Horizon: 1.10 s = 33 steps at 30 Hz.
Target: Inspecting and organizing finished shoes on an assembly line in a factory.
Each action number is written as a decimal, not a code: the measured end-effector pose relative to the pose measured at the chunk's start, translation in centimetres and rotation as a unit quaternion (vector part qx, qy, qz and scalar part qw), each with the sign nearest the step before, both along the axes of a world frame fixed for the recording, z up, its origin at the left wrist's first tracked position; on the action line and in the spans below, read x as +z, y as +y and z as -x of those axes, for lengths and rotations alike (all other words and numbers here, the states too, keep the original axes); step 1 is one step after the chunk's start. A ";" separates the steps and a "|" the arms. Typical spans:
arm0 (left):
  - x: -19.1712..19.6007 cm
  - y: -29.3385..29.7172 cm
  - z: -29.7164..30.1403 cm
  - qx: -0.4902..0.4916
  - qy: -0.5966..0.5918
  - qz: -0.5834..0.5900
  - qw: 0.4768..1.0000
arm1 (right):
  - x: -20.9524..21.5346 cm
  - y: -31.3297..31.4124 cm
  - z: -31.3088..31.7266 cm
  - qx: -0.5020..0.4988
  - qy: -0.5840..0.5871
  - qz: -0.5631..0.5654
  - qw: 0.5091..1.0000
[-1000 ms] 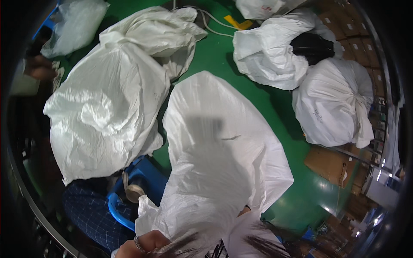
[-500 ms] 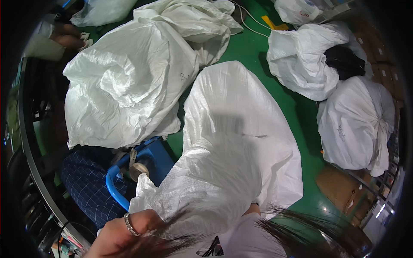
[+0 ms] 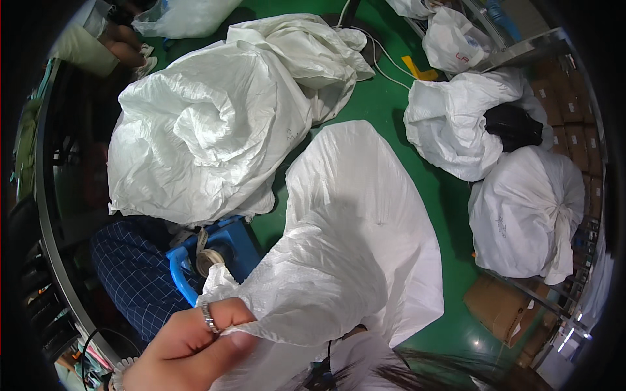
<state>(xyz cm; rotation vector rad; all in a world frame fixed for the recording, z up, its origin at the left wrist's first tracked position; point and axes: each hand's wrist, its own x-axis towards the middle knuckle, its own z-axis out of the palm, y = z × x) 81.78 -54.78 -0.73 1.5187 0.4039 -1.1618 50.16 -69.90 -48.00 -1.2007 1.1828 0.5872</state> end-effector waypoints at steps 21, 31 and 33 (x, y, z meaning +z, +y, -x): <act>-0.1 0.7 -1.2 0.005 0.081 0.018 0.997 | 0.2 -1.4 -2.1 -0.116 -0.082 0.125 0.982; -0.8 1.7 -1.2 0.059 0.063 0.051 0.995 | 1.9 -2.0 0.0 -0.179 -0.097 0.198 0.959; -2.2 3.0 -1.4 0.040 0.036 0.069 0.996 | 3.4 -3.0 1.5 -0.189 -0.092 0.229 0.951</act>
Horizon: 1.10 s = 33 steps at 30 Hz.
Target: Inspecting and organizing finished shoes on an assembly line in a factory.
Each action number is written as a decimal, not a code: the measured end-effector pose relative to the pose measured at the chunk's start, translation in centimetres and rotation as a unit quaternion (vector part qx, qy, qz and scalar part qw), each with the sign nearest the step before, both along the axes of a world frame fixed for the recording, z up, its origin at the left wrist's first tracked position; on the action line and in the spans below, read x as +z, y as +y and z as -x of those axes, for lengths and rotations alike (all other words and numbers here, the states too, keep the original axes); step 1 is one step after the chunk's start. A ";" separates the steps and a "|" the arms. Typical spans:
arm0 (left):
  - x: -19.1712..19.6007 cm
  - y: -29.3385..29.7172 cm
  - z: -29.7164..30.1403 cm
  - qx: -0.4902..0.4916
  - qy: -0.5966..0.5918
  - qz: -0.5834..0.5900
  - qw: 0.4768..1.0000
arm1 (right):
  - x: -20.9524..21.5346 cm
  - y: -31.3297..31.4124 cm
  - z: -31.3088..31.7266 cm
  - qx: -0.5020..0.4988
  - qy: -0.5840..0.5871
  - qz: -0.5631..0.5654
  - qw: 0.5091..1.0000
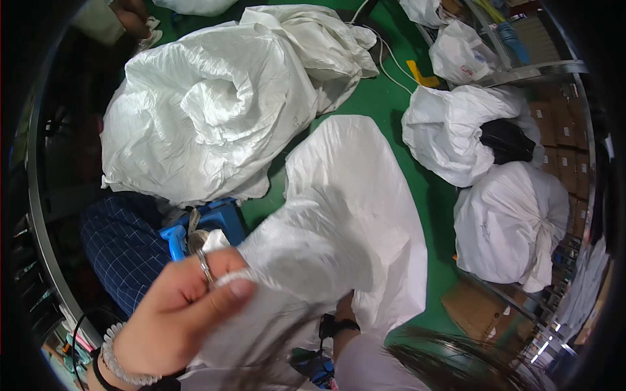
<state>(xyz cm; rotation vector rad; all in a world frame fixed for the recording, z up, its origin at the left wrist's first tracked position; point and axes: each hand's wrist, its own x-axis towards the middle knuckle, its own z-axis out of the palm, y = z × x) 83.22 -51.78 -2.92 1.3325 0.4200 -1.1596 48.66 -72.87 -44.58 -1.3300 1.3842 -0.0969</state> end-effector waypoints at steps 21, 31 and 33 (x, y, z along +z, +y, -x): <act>5.0 23.6 4.4 0.493 -0.262 0.262 0.787 | 48.8 23.8 -34.3 0.683 -0.343 0.140 0.629; 19.2 40.5 15.1 0.609 -0.478 -0.241 0.585 | 60.6 51.4 -37.7 0.773 -0.504 -0.284 0.261; 18.6 42.9 15.7 0.608 -0.538 -0.468 0.350 | 61.7 56.8 -36.5 0.705 -0.529 -0.345 0.323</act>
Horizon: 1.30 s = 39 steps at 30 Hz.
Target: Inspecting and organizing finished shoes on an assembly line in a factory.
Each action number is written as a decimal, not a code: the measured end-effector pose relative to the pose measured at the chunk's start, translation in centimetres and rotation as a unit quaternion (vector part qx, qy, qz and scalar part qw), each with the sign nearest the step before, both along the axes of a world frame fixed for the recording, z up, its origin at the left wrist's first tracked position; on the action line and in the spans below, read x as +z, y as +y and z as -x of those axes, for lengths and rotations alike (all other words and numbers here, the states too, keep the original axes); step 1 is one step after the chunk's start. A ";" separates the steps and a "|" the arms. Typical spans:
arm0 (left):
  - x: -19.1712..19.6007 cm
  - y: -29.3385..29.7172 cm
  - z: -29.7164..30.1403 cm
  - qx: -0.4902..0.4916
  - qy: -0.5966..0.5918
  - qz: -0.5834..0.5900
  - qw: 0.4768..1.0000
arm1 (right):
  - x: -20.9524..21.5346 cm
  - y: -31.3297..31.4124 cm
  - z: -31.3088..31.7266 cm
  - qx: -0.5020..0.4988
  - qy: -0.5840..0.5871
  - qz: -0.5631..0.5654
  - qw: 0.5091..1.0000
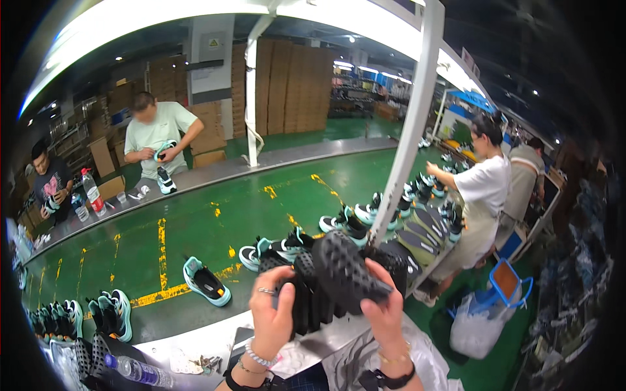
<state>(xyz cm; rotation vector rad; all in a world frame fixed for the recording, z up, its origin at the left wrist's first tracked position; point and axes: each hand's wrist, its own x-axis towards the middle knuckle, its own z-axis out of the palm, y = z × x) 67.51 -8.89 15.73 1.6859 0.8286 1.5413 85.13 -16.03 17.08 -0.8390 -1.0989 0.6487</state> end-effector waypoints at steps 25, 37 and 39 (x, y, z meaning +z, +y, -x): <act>-9.1 2.7 0.5 -0.032 0.141 -0.020 0.989 | 0.8 5.0 3.8 -0.305 -0.396 0.184 0.846; -19.0 11.9 15.2 0.269 0.325 0.228 0.877 | 1.1 8.7 6.9 -0.188 -0.710 0.264 0.625; -19.5 12.0 16.0 0.251 0.272 0.258 0.892 | 1.1 9.6 6.9 -0.172 -0.721 0.257 0.620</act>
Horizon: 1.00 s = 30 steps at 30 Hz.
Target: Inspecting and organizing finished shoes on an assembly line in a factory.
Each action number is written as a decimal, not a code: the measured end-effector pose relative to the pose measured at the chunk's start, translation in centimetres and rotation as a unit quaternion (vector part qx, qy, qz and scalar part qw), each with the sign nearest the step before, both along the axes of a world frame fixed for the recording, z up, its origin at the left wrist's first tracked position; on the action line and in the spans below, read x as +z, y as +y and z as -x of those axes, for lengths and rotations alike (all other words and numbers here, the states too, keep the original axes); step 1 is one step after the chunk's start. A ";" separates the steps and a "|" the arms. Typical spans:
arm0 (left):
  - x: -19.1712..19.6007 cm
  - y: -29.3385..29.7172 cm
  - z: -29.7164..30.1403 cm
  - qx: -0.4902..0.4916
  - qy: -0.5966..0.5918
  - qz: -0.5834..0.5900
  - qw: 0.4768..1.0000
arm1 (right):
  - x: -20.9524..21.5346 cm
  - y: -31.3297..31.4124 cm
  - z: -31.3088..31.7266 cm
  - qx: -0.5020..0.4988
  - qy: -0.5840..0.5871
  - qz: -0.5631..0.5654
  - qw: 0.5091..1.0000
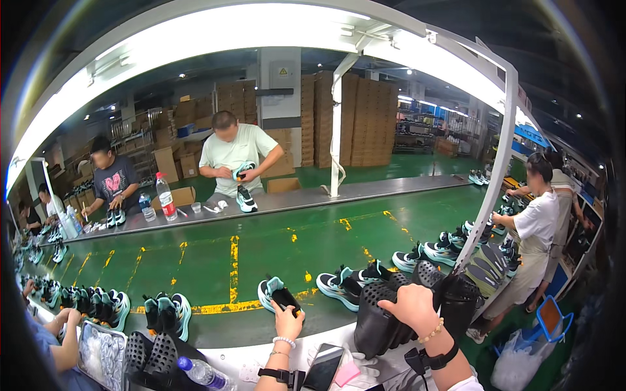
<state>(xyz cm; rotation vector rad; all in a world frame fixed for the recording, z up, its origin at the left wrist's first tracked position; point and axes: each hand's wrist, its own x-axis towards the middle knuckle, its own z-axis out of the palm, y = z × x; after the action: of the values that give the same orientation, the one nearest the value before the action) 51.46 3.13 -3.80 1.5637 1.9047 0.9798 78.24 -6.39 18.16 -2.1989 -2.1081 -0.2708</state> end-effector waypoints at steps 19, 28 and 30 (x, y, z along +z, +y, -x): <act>-2.1 -3.5 1.5 -0.117 -0.064 -0.068 0.989 | -18.2 13.5 19.0 0.098 0.175 -0.010 0.980; -4.5 -3.4 4.1 -0.159 -0.155 -0.009 0.975 | -22.0 15.5 22.1 0.100 0.088 0.079 0.988; -4.6 -3.3 4.5 -0.144 -0.144 -0.036 0.978 | -21.7 16.8 22.3 0.128 0.069 0.116 0.983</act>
<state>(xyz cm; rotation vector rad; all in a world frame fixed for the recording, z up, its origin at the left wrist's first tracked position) 46.93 -0.19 -8.38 1.5837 1.4171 1.0865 55.99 10.45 -3.59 -1.9537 -2.4133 0.1476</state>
